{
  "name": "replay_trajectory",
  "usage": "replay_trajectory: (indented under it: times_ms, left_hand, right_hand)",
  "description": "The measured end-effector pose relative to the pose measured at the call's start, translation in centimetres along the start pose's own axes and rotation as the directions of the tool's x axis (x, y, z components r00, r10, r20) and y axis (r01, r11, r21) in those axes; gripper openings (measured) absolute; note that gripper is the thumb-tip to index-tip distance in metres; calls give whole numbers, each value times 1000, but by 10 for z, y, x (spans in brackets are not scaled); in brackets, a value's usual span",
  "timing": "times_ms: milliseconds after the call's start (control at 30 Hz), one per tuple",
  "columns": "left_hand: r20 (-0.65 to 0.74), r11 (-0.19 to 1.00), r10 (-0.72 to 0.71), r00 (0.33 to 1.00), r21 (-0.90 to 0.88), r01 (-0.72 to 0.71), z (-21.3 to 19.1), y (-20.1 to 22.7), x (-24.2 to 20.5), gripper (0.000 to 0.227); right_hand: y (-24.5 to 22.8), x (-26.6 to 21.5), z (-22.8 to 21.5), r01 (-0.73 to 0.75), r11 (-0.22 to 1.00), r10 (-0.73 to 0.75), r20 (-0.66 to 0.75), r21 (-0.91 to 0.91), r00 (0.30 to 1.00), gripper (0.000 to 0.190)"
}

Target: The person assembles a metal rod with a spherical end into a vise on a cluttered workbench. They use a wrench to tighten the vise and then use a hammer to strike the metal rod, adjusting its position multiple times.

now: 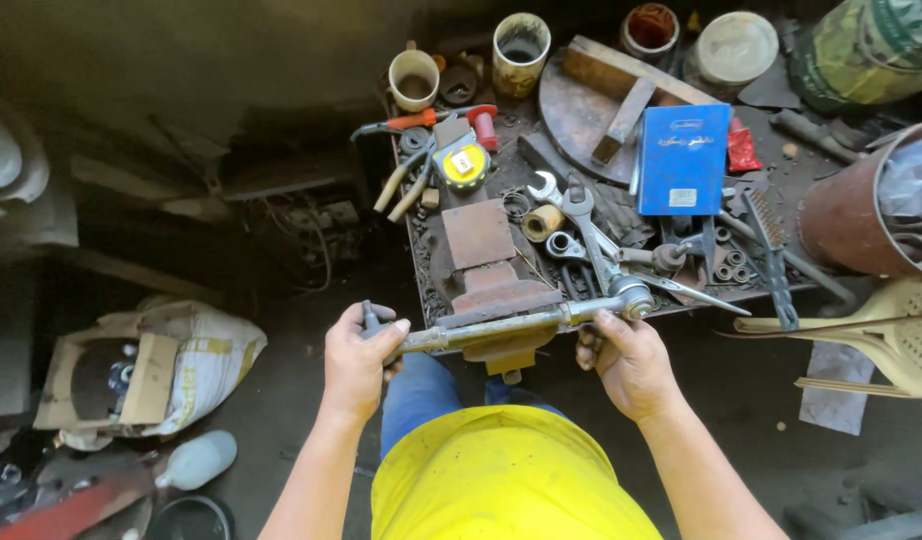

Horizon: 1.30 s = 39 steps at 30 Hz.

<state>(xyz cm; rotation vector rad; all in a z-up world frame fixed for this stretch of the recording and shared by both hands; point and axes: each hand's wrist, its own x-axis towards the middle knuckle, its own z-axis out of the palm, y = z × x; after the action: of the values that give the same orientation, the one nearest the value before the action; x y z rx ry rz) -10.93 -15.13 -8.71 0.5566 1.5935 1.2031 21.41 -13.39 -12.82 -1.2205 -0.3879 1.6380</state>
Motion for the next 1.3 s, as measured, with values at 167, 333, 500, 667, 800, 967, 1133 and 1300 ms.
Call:
replay_trajectory:
  times_ms: [167,333,500,667,800,967,1133,1300]
  left_hand:
    - [0,999,28,1000,-36,-28,-4,-14,9,29]
    - [-1,999,-8,1000,-47,8,-5,-14,9,28]
    - [2,999,-22,1000,-42,22,-3,-8,4,29]
    - [71,989,-27,997,144,17,-3,13,-4,20]
    - [77,991,-14,997,131,4,-4,11,-3,21]
    - [106,996,4,994,89,-14,-6,6,-2,20]
    - [95,985,24,995,165,-40,-6,10,-2,20]
    - [101,985,30,994,164,-46,-6,11,-1,21]
  right_hand:
    - [5,2,9,-43,998,40,54,44,998,15]
    - [3,0,-5,-58,997,56,39,47,998,13]
    - [-7,-8,-22,71,980,-89,-91,-184,992,43]
    - [-39,-33,-3,547,264,-693,238,-795,680,66]
    - [-56,-40,23,647,-171,-663,572,-743,482,47]
    - [-55,-31,49,538,-461,-476,708,-706,521,34]
    - [-56,-27,51,556,-441,-411,710,-704,573,34]
    - [-61,-26,56,544,-480,-377,722,-688,581,36]
